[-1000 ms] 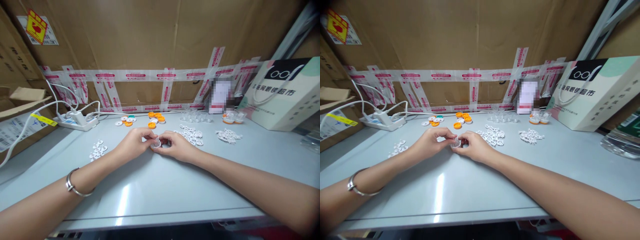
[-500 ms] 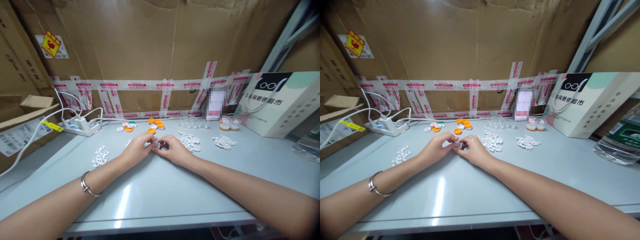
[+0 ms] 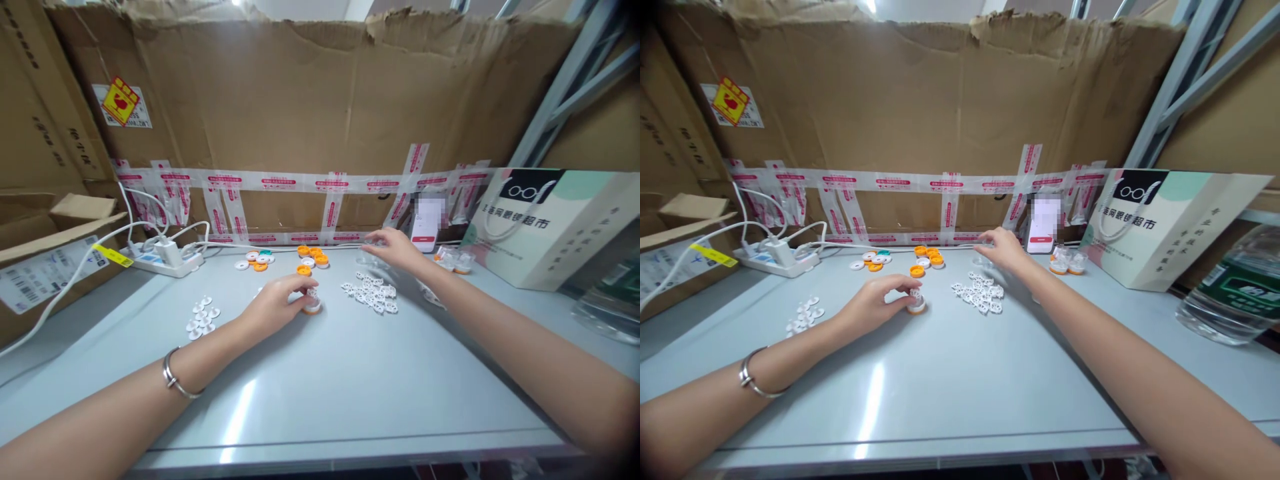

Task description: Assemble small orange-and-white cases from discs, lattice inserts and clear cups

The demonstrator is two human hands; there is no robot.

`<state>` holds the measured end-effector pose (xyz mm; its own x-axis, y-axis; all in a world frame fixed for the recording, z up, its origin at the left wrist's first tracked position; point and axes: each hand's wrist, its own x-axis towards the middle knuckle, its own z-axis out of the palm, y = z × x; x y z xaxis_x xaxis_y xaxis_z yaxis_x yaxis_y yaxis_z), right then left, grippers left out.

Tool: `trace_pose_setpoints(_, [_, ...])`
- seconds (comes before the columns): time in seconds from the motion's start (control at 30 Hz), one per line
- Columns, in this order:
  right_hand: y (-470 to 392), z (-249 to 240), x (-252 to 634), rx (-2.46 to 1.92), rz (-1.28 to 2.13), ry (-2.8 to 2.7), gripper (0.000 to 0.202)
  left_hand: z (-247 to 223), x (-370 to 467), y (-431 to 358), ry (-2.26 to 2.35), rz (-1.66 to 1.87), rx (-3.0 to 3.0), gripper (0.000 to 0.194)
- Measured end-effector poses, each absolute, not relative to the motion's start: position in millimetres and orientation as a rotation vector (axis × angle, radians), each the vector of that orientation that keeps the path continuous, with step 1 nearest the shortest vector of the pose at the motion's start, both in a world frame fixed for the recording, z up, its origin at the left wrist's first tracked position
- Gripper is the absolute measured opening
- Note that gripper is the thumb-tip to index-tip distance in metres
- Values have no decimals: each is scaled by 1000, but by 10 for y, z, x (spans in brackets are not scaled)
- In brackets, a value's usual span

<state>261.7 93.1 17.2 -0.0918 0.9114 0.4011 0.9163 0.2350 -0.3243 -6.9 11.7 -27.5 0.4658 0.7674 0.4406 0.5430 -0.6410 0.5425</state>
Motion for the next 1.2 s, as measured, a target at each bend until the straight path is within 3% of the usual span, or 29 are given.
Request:
trace_pose_setpoints(0.33, [1265, -1, 2667, -1800, -12, -2020, 26, -249, -107, 82, 1112, 940, 2359, 26])
trace_pose_setpoints(0.47, [1138, 126, 2560, -1738, 70, -1959, 28, -213, -133, 62, 1188, 947, 2357, 40])
trace_pose_setpoints(0.57, [864, 225, 2363, -1559, 300, -1997, 34, -219, -142, 58, 1264, 869, 2349, 51])
trace_pose_setpoints(0.6, [751, 239, 2279, -1368, 525, -2022, 34, -230, -138, 59, 1287, 829, 2344, 52])
trace_pose_setpoints(0.67, [532, 234, 2107, -1100, 821, -2078, 34, -257, -121, 61, 1333, 769, 2330, 51])
trace_pose_setpoints(0.73, [357, 199, 1959, -993, 902, -2120, 34, -289, -100, 68, 1361, 755, 2326, 47])
trace_pose_setpoints(1.2, [195, 13, 1774, -1009, 757, -2313, 32, -427, -90, 152, 1330, 802, 2369, 33])
